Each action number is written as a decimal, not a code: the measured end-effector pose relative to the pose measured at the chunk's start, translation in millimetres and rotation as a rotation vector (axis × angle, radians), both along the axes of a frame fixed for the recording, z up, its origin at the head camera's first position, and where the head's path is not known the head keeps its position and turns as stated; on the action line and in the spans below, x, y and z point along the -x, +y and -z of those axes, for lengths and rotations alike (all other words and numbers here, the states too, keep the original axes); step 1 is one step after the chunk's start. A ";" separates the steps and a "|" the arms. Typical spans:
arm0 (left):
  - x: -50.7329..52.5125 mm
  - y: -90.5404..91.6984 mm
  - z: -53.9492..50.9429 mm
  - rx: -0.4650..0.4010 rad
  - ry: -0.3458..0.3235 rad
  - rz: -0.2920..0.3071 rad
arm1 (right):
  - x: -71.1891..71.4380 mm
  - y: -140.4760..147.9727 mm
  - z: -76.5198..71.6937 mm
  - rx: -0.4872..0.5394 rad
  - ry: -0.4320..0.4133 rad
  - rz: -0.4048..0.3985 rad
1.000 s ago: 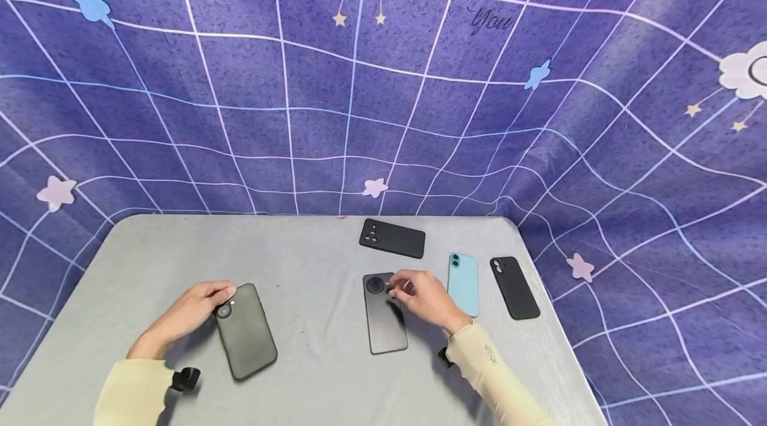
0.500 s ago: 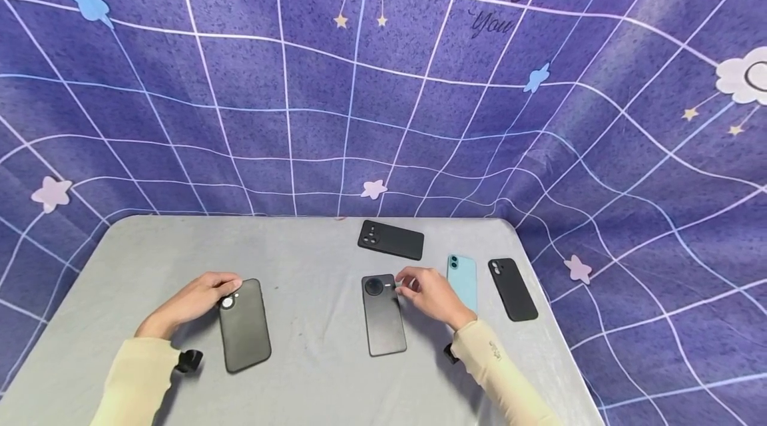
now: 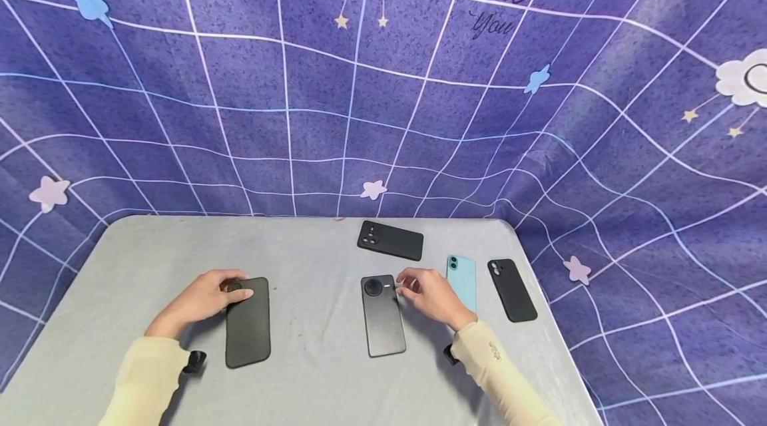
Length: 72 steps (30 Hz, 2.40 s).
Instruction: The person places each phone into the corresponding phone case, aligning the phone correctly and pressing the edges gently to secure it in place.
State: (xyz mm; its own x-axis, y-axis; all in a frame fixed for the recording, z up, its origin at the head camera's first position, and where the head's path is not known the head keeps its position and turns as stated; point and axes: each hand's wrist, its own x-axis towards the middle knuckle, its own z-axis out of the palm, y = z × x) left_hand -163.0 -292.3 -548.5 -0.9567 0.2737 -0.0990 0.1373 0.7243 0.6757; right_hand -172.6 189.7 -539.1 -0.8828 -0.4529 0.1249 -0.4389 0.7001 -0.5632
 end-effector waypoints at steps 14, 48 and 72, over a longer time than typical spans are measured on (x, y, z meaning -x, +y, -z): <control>-9.6 7.9 9.2 0.086 0.151 -0.064 | -0.4 -4.0 5.9 0.027 -0.026 0.034; -55.3 95.3 6.2 0.100 0.294 -0.132 | 14.5 1.2 6.9 -0.052 0.050 0.062; -63.2 208.5 25.1 -0.157 0.147 -0.160 | 30.5 1.8 8.4 -0.080 0.055 0.105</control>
State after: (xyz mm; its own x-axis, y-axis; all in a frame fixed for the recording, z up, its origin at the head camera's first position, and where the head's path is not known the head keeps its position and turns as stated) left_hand -99.9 -83.8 -573.6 -0.9900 0.1191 0.0761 0.1347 0.6326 0.7627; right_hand -203.2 191.4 -547.5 -0.9187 -0.3688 0.1416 -0.3894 0.7856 -0.4808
